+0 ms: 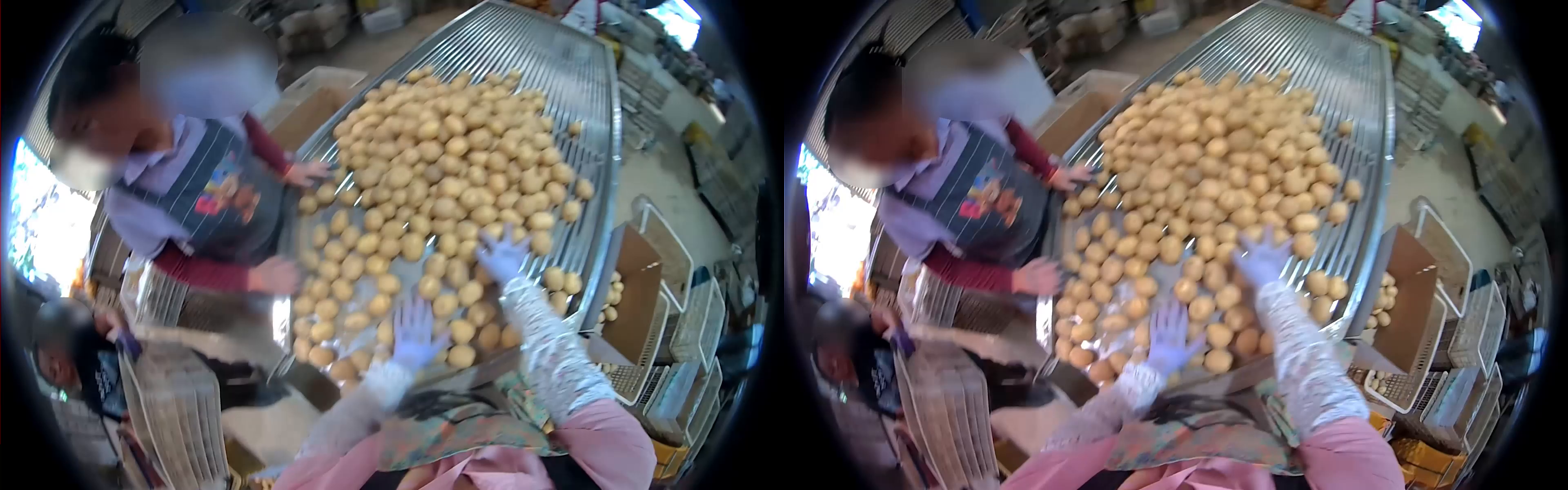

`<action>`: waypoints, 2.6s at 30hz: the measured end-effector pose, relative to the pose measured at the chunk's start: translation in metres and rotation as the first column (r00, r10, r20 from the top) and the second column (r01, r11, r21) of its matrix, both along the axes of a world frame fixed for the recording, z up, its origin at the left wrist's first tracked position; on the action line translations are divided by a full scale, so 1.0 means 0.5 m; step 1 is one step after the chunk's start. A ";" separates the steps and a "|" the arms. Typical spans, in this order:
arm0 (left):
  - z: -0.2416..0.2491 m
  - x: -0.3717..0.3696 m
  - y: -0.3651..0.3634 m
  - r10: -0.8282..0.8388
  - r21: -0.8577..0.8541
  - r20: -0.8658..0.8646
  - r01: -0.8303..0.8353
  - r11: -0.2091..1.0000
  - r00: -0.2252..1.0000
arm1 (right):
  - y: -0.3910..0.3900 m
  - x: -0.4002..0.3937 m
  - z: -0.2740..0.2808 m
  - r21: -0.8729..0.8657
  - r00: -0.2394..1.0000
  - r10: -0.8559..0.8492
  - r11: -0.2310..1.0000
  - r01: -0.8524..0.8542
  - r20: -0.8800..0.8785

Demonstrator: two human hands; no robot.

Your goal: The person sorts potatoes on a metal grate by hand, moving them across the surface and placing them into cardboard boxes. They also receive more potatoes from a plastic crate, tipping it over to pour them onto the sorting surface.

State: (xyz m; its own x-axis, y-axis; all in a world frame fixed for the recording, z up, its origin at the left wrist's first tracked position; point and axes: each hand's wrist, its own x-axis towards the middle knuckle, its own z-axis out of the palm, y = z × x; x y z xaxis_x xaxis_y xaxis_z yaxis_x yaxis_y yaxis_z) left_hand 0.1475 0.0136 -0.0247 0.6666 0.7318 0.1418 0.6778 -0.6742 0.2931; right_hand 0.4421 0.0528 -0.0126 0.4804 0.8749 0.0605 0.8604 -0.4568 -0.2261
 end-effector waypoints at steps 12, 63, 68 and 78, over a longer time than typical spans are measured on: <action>0.022 -0.166 -0.111 -0.238 0.082 0.251 0.224 0.971 0.938 | -0.323 -0.139 0.048 0.169 0.874 0.487 0.861 -0.479 0.000; -0.022 -0.281 -0.210 0.477 0.104 0.173 -0.497 0.861 0.862 | -0.330 -0.160 0.027 0.307 0.915 0.403 0.874 -0.376 -0.026; -0.067 -0.317 -0.173 0.629 0.083 0.424 -0.720 0.689 0.651 | -0.326 -0.156 0.016 0.312 0.909 0.416 0.861 -0.402 0.025; -0.178 -0.386 -0.013 0.853 -0.829 0.519 -0.270 0.489 -0.049 | -0.328 -0.168 0.058 0.293 0.908 0.415 0.876 -0.382 -0.057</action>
